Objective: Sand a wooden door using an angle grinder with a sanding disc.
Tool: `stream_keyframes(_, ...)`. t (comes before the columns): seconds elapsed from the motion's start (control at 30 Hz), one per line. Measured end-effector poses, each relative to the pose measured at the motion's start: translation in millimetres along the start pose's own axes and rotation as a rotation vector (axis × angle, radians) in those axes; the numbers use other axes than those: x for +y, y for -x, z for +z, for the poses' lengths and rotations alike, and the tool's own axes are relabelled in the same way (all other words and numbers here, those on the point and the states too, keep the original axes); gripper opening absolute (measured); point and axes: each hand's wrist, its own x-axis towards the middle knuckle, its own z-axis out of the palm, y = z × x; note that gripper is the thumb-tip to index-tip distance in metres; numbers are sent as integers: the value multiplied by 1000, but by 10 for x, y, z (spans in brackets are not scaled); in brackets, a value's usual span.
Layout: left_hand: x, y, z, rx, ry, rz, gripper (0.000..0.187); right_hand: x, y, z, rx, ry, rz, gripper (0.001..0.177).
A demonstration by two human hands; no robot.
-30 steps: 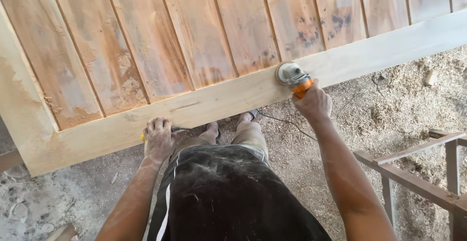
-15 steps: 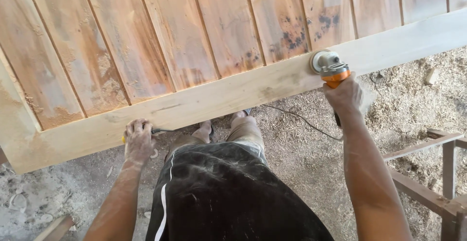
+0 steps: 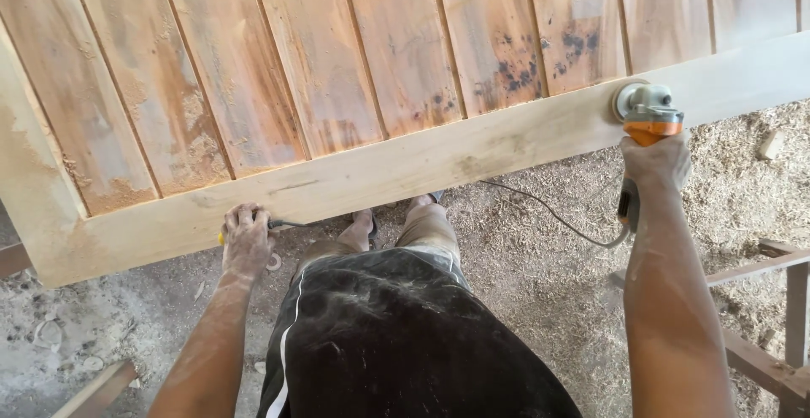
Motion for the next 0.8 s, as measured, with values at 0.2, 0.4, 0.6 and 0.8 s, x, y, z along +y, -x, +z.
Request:
stream_keyframes(0.2, -48, -10, 54, 56, -10, 56, 42, -73, 469, 152, 18, -73, 76, 73)
stream_keyframes(0.4, -172, -43, 217, 42, -51, 74, 40, -645, 1431, 414, -47, 20, -51, 74)
stream_keyframes(0.6, -139, 20, 24, 84, -48, 129, 57, -1553, 2469, 1036, -179, 97, -305, 68)
stream_keyframes(0.8, -275, 1, 98, 164, 96, 202, 61, -2399, 3404, 1574, -378, 97, -446, 53)
